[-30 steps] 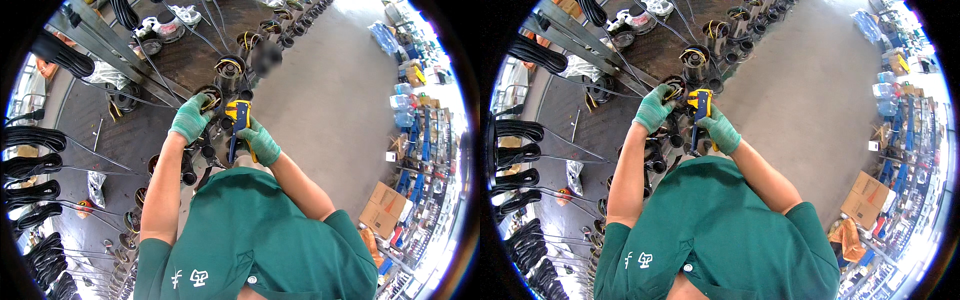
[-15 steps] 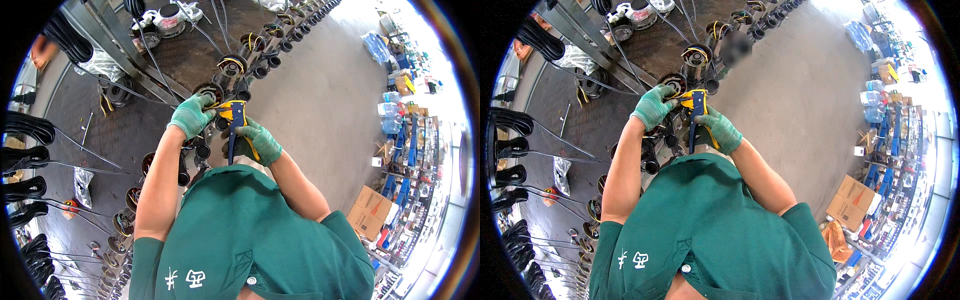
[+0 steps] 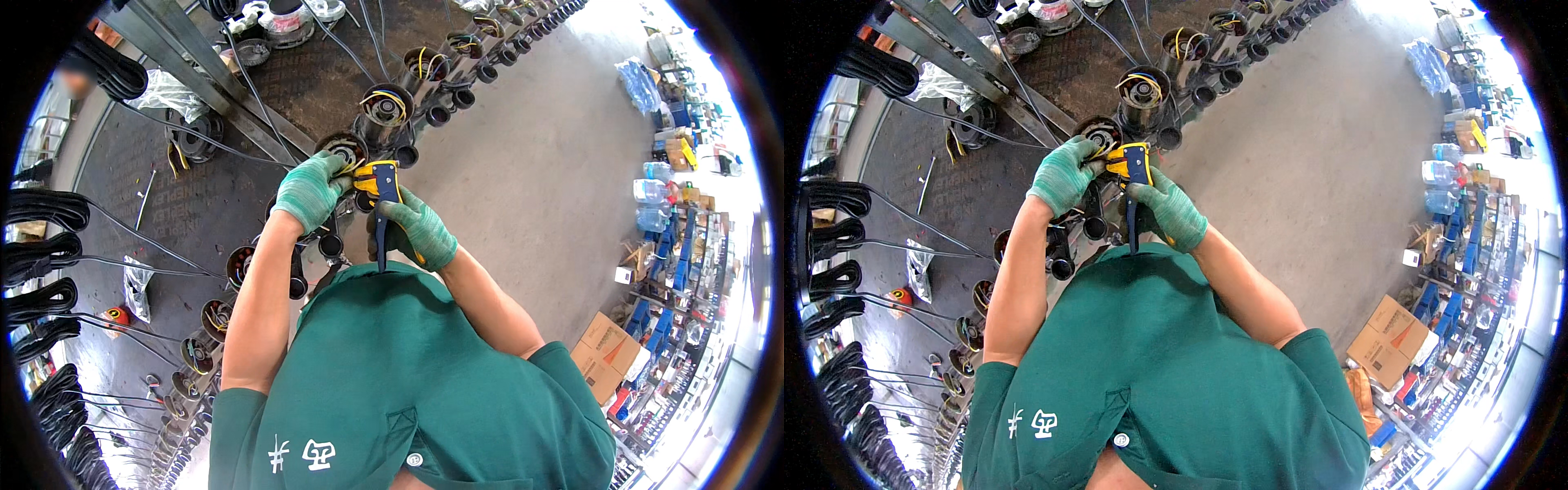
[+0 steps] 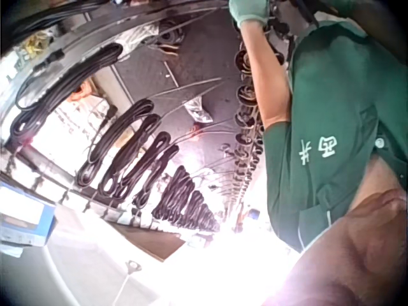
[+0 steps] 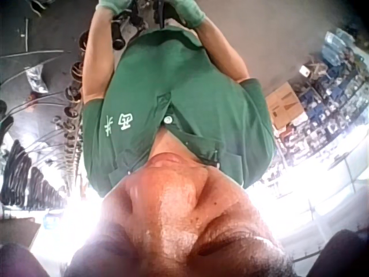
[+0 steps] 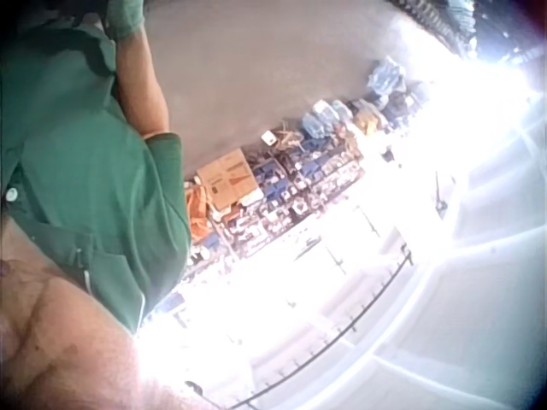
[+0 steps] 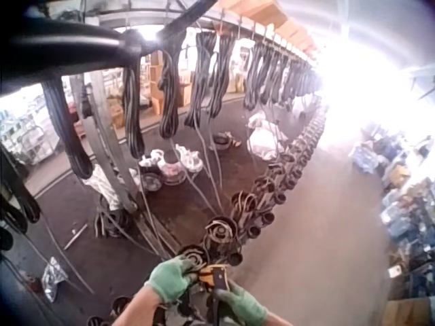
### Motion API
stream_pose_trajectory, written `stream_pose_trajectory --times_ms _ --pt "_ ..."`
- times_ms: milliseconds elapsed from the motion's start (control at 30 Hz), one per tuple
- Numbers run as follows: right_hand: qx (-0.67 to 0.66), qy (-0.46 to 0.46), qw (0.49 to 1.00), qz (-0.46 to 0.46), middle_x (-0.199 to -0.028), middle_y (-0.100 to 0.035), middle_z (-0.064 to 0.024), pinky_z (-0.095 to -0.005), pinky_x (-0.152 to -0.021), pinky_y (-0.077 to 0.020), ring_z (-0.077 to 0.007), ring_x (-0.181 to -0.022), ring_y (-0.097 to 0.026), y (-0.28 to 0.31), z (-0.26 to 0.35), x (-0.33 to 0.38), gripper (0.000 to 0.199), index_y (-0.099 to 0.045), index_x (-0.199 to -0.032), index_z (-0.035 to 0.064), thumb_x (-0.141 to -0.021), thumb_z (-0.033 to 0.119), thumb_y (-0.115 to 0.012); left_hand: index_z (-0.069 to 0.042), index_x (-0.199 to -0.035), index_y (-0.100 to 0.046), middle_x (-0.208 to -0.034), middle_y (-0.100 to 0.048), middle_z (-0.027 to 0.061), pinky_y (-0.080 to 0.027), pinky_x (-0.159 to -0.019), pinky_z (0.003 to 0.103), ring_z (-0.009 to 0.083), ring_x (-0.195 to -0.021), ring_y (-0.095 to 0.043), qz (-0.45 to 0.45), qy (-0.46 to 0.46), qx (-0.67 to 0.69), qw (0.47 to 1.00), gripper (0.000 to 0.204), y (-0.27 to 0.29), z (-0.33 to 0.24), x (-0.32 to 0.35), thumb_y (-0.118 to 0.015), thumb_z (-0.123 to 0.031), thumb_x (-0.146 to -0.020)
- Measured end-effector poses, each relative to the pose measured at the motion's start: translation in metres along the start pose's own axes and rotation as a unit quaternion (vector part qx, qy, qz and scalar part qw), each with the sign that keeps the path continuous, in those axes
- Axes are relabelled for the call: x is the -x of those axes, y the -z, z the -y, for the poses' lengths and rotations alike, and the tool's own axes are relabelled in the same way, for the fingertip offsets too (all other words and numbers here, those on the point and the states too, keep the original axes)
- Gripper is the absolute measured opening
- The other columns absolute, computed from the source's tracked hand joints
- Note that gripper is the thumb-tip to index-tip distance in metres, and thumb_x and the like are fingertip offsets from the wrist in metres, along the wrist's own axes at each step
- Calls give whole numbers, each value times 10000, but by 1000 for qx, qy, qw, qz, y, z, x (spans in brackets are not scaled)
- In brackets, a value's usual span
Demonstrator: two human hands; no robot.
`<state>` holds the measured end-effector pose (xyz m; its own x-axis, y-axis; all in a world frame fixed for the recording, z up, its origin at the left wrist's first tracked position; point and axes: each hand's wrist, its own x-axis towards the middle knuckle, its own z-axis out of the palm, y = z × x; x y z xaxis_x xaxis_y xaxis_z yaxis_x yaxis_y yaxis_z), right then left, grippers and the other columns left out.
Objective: The person uses a yellow and blue crimping tool to secure metal terminals onto the ends of wires. They repeatedly pick up a wire, insert the terminal, and squeeze the tool to crimp the connection. The person works on a series of wires arranged in a row on a workbench.
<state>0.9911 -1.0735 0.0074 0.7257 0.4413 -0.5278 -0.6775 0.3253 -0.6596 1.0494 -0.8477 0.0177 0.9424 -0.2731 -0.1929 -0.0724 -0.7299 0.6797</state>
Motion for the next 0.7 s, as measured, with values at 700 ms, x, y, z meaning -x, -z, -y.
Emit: stream_pose_trajectory --times_ms 700 --pt "-92 72 992 -49 -1084 -687 -173 -549 -876 -602 -351 -955 -720 17 -18 6 521 -497 -1421 64 -973 281 -653 -16 -1217 -722 -1139 -726 207 -554 -889 429 408 -1029 -699 -58 -37 124 990 284 -18 23 0 -717 -125 -955"
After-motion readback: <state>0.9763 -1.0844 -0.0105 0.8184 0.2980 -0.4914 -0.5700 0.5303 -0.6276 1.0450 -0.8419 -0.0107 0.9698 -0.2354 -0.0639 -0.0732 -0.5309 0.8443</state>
